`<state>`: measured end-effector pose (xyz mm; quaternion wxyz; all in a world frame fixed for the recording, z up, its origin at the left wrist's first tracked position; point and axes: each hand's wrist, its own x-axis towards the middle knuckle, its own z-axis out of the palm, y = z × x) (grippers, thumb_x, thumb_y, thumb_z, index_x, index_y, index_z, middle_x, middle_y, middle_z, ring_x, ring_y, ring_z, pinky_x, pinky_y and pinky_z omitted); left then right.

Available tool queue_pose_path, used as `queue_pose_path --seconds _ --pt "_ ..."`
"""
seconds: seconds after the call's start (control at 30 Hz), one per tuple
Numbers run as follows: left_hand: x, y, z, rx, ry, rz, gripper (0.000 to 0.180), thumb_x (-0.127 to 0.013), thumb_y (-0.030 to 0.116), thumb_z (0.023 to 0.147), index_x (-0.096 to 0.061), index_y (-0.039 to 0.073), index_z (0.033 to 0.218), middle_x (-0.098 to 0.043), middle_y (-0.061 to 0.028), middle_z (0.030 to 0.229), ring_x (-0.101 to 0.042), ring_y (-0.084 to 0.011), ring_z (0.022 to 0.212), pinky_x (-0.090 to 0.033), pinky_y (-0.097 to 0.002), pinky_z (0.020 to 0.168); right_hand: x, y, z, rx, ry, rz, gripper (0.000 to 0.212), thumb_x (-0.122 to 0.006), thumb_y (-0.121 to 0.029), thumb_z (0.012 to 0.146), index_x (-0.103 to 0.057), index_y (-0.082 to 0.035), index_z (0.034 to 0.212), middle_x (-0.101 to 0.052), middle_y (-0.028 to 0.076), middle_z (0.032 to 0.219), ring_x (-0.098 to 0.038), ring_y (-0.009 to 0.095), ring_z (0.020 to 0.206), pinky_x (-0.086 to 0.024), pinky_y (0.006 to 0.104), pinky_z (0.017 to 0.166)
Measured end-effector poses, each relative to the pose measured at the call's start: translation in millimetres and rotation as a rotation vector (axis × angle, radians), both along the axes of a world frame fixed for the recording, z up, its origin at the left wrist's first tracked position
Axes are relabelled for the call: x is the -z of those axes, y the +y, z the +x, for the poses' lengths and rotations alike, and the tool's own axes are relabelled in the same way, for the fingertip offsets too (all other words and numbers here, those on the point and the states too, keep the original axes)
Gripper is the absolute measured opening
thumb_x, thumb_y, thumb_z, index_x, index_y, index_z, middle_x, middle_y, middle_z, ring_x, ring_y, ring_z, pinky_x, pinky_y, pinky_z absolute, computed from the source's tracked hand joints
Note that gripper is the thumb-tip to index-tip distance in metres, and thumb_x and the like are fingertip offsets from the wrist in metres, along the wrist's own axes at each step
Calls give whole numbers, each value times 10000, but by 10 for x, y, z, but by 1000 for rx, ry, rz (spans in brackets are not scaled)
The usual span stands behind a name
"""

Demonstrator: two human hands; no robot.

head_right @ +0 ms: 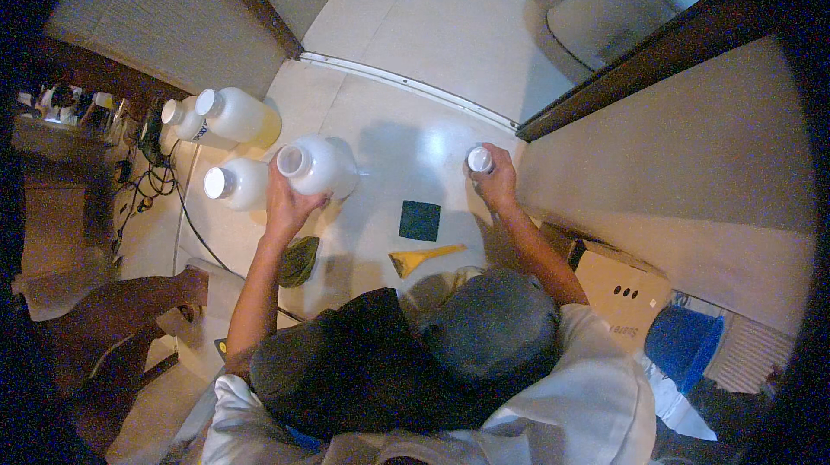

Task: The person pours liquid from a large white bottle onto the tiled floor and wipes the area with a green cloth and a yellow squeegee. They repeat this process, moving between different spots on the floor, and occasionally wring the cloth in a blue bucket.

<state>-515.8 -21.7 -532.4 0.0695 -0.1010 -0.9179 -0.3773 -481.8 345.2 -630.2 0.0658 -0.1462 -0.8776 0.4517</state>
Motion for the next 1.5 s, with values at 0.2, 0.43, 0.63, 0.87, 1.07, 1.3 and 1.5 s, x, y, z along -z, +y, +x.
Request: queue_pose_path --seconds 0.2,0.43,0.63,0.87,1.07,1.3,1.5 --pt "-102 -40 28 -19 -82 -31 929 -827 285 500 -332 9 1236 -406 -205 1227 -422 -362 1121 -342 -424 958 37 72 -2 71 36 216 504 -715 -60 603 -551 -35 1079 -522 161 1035 -519 326 980 -423 366 870" --pt "-194 -25 13 -35 -33 40 912 -807 340 534 -336 34 1252 -400 -194 1246 -412 -355 1134 -332 -429 963 24 124 10 67 37 266 486 -717 -81 620 -552 -33 1075 -534 172 1017 -512 335 986 -413 371 879" --pt "-231 -42 24 -47 23 45 916 -789 361 559 -321 44 1279 -411 -185 1242 -405 -339 1146 -317 -430 971 -28 77 -1 74 -1 -14 546 -734 -68 590 -544 -34 1101 -543 158 1022 -539 320 956 -438 351 845" --pt "-177 -102 96 -152 247 205 568 -688 234 701 -437 12 1160 -493 -152 1045 -483 -285 949 -389 -376 841 -53 -75 -62 -54 -11 126 595 -734 -68 563 -533 -42 1122 -547 154 1027 -541 306 959 -438 353 852" --pt "137 -276 405 -91 354 1 159 -591 73 774 -488 21 884 -507 -94 776 -491 -206 702 -411 -324 661 -6 -50 -145 13 -14 230 572 -737 -96 560 -547 -52 1098 -549 167 1013 -534 322 961 -433 385 853" --pt "559 -503 860 76 49 -347 208 -651 178 714 -534 59 838 -550 -103 826 -513 -271 781 -399 -373 682 22 126 -93 117 -24 279 519 -722 -92 576 -558 -45 1067 -544 183 983 -529 347 942 -435 397 836" --pt "638 -468 1112 -30 -146 -668 482 -686 238 672 -517 106 1103 -512 -115 1062 -500 -309 960 -410 -418 817 -55 195 -77 105 -30 421 549 -722 -93 568 -550 -19 1085 -537 188 997 -531 350 931 -433 396 849"
